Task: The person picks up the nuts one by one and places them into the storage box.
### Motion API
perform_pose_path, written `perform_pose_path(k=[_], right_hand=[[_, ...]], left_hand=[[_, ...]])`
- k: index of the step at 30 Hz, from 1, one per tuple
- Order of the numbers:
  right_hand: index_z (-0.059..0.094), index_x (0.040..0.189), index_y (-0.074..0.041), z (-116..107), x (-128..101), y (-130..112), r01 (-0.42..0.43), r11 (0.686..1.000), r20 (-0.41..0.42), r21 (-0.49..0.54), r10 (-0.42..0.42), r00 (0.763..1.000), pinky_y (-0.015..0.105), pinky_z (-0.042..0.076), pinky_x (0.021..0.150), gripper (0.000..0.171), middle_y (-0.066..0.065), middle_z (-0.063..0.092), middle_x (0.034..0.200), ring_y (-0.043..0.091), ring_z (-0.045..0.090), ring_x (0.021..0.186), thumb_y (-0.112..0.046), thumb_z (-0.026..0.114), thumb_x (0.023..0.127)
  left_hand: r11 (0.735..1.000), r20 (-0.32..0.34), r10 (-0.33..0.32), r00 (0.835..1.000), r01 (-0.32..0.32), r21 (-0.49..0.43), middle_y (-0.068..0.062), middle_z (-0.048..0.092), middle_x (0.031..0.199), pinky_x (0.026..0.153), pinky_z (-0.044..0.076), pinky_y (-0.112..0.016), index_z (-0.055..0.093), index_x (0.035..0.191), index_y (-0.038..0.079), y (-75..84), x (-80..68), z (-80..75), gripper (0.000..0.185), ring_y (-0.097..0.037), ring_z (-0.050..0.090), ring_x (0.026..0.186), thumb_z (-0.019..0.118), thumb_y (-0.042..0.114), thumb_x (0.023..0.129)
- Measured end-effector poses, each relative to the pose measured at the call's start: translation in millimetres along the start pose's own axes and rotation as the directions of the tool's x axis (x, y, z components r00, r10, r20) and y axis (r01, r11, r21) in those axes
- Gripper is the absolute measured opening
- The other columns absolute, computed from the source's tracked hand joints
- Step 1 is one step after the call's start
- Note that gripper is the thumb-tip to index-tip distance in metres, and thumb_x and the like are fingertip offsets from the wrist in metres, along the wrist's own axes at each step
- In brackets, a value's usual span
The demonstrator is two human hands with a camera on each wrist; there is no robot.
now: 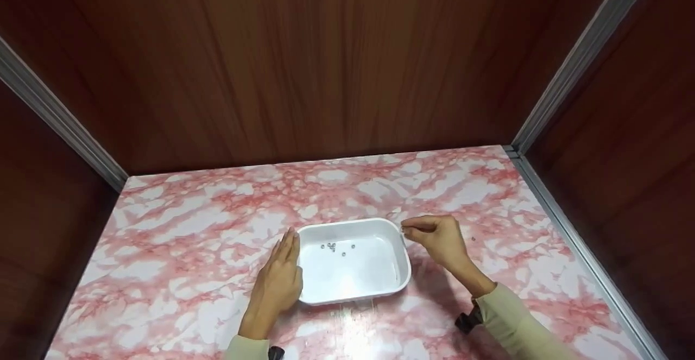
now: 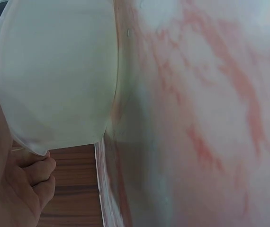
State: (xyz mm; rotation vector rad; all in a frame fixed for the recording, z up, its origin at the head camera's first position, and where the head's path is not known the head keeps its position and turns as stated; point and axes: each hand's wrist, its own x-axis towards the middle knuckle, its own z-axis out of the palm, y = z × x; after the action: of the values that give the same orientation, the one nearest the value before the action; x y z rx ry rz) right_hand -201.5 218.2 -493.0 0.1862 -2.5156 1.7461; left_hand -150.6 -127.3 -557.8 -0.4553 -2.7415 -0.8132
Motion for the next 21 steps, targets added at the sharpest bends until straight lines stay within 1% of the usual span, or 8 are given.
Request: perform_pose_path(k=[2, 4, 6, 10, 14, 16, 21], right_hand=[[0.080, 0.108, 0.007, 3, 2, -2, -0.054, 0.996, 0.051, 0.070, 0.051, 0.997, 0.024, 0.065, 0.082, 0.020, 0.023, 0.081, 0.105, 0.015, 0.081, 0.090, -0.002, 0.078, 0.091], [0.078, 0.111, 0.010, 7, 3, -4, -0.109, 0.984, 0.102, 0.139, 0.095, 0.990, 0.027, 0.066, 0.084, 0.022, 0.024, 0.080, 0.107, 0.016, 0.081, 0.093, -0.001, 0.077, 0.091], [0.075, 0.113, 0.013, 10, 5, -6, -0.165, 0.965, 0.149, 0.206, 0.136, 0.980, 0.030, 0.065, 0.088, 0.025, 0.024, 0.080, 0.108, 0.018, 0.081, 0.096, 0.001, 0.075, 0.092], [0.071, 0.118, 0.018, 16, 9, -9, -0.264, 0.916, 0.230, 0.304, 0.198, 0.953, 0.033, 0.064, 0.092, 0.028, 0.023, 0.080, 0.108, 0.022, 0.081, 0.098, 0.006, 0.070, 0.092], [0.066, 0.121, 0.023, 21, 11, -13, -0.339, 0.871, 0.293, 0.356, 0.240, 0.925, 0.034, 0.064, 0.093, 0.032, 0.028, 0.077, 0.112, 0.023, 0.081, 0.097, 0.010, 0.066, 0.092], [0.063, 0.124, 0.025, 25, 11, -15, -0.364, 0.857, 0.315, 0.366, 0.254, 0.915, 0.035, 0.064, 0.092, 0.035, 0.030, 0.077, 0.112, 0.021, 0.081, 0.095, 0.011, 0.066, 0.092], [0.063, 0.124, 0.023, 34, 14, -20, -0.415, 0.835, 0.367, 0.361, 0.282, 0.886, 0.034, 0.065, 0.091, 0.035, 0.021, 0.080, 0.104, 0.021, 0.081, 0.092, 0.011, 0.068, 0.092]], left_hand=[[1.000, 0.013, -0.008, 1.000, 0.008, 0.017, -0.032, 0.036, 0.165, 0.128, 0.029, -0.058, 0.039, 0.153, -0.017, -0.1, 0.2, -0.6, 0.058, -0.045, 0.037, 0.155, 0.051, 0.002, 0.100], [0.999, 0.022, -0.014, 1.000, 0.013, 0.033, -0.031, 0.036, 0.166, 0.128, 0.030, -0.057, 0.038, 0.154, -0.016, -0.6, 0.3, -1.3, 0.058, -0.044, 0.037, 0.155, 0.051, 0.004, 0.101], [0.998, 0.026, -0.019, 0.999, 0.017, 0.058, -0.029, 0.036, 0.167, 0.129, 0.031, -0.055, 0.039, 0.155, -0.014, -1.3, 0.4, -2.0, 0.059, -0.042, 0.037, 0.156, 0.052, 0.006, 0.101], [0.998, 0.021, -0.017, 1.000, 0.016, 0.067, -0.028, 0.036, 0.167, 0.129, 0.032, -0.054, 0.039, 0.155, -0.014, -1.7, 0.9, -1.7, 0.059, -0.042, 0.038, 0.156, 0.052, 0.006, 0.101], [0.998, 0.026, -0.025, 0.999, 0.024, 0.057, -0.029, 0.036, 0.167, 0.129, 0.031, -0.054, 0.039, 0.155, -0.014, -1.0, 1.6, -1.5, 0.059, -0.042, 0.037, 0.156, 0.052, 0.007, 0.101], [0.998, 0.025, -0.028, 0.999, 0.026, 0.060, -0.028, 0.036, 0.167, 0.129, 0.031, -0.054, 0.039, 0.155, -0.013, -1.0, 1.5, -1.8, 0.059, -0.042, 0.038, 0.156, 0.053, 0.007, 0.101], [0.998, 0.016, -0.017, 1.000, 0.016, 0.064, -0.029, 0.038, 0.166, 0.129, 0.033, -0.054, 0.040, 0.154, -0.014, -1.8, 0.5, -1.9, 0.058, -0.042, 0.039, 0.155, 0.052, 0.007, 0.101]])
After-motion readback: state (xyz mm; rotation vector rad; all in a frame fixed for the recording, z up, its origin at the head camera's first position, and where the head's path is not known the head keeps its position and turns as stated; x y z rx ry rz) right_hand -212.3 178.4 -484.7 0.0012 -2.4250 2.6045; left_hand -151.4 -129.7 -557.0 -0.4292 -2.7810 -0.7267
